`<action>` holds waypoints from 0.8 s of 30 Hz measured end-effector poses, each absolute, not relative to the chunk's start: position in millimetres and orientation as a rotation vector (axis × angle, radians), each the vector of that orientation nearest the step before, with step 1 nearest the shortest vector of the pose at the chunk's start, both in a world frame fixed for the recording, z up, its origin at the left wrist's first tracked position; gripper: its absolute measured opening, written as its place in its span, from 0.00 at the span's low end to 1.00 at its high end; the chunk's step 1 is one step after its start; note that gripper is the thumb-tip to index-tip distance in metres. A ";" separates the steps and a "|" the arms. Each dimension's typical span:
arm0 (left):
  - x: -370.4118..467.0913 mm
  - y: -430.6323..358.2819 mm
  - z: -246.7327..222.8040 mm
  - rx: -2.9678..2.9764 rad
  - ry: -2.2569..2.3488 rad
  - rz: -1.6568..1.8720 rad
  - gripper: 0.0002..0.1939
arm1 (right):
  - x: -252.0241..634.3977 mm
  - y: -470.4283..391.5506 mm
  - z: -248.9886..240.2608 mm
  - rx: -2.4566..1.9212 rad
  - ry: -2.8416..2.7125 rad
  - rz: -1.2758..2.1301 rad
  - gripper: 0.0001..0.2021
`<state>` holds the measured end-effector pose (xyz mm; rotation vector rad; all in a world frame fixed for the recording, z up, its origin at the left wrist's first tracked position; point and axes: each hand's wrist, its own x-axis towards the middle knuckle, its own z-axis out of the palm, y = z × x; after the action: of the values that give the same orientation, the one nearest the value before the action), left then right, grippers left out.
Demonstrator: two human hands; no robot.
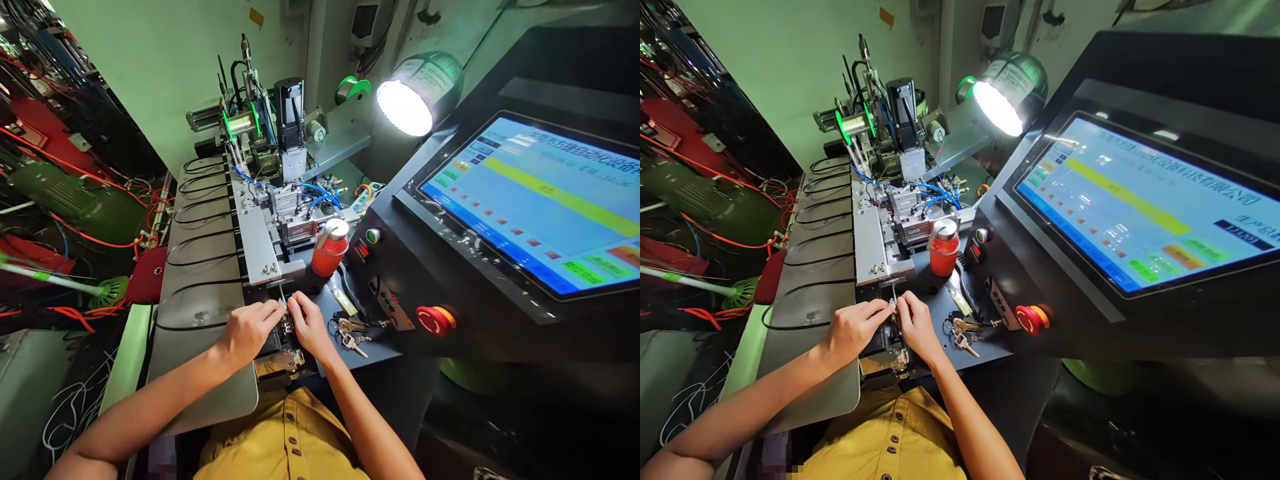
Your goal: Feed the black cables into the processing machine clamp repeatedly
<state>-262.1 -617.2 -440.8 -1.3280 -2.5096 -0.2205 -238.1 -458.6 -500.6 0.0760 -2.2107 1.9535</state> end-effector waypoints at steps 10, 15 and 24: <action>-280.9 -614.0 -430.9 -1.649 -2.346 -0.094 0.14 | -241.8 -459.7 -503.8 0.046 -2.256 1.893 0.16; -277.9 -622.3 -435.2 -1.591 -2.405 -0.121 0.13 | -238.3 -452.6 -503.2 -0.014 -2.292 1.776 0.15; -267.0 -630.7 -434.4 -1.235 -2.704 -0.418 0.11 | -225.7 -441.5 -488.2 0.368 -2.550 0.910 0.13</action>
<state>-267.0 -630.7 -434.4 -1.2347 -2.7042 -0.4182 -225.7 -441.5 -488.2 0.3680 -2.5503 0.9097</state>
